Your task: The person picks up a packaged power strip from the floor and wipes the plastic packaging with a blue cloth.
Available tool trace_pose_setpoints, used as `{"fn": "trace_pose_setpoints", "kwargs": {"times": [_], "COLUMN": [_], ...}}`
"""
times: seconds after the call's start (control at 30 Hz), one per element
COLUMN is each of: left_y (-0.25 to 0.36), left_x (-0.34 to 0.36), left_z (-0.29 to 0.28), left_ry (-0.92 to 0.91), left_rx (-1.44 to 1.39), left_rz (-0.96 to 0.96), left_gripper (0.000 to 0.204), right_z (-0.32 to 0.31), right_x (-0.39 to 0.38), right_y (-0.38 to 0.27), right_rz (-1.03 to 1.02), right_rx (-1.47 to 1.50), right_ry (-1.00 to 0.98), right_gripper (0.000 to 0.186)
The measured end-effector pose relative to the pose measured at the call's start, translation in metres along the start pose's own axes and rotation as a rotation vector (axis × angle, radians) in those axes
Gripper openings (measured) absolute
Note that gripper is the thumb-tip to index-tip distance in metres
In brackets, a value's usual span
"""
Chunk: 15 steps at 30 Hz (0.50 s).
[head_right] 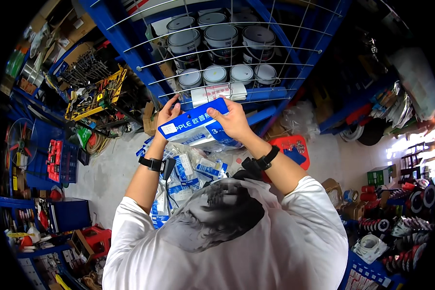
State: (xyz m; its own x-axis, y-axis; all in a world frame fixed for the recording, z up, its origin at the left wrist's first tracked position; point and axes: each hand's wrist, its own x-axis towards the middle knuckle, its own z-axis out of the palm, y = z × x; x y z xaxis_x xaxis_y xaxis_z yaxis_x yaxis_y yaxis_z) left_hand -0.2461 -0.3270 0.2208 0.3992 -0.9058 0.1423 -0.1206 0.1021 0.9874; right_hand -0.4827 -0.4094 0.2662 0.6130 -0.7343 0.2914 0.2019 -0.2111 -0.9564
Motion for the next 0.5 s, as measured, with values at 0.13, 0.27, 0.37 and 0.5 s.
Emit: {"fn": "trace_pose_setpoints", "kwargs": {"times": [0.13,0.27,0.37,0.5], "left_y": [-0.02,-0.024,-0.022,-0.031], "left_x": [0.012,0.013,0.012,0.011], "left_z": [0.003,0.01,0.013,0.011], "left_ry": [0.055,0.082,0.15,0.046], "left_rx": [0.022,-0.135,-0.021,-0.19], "left_rz": [0.081,0.058,0.062,0.122], "left_gripper": [0.031,0.023,0.021,0.02], "right_z": [-0.006,-0.009,-0.005,0.001], "right_x": [0.009,0.017,0.021,0.026], "right_y": [0.005,0.013,0.021,0.031], "right_rz": [0.045,0.093,0.123,0.172], "right_rx": [0.027,0.042,0.125,0.212], "right_ry": [-0.023,-0.014,-0.005,-0.018], "right_gripper": [0.028,0.027,0.027,0.029]}}
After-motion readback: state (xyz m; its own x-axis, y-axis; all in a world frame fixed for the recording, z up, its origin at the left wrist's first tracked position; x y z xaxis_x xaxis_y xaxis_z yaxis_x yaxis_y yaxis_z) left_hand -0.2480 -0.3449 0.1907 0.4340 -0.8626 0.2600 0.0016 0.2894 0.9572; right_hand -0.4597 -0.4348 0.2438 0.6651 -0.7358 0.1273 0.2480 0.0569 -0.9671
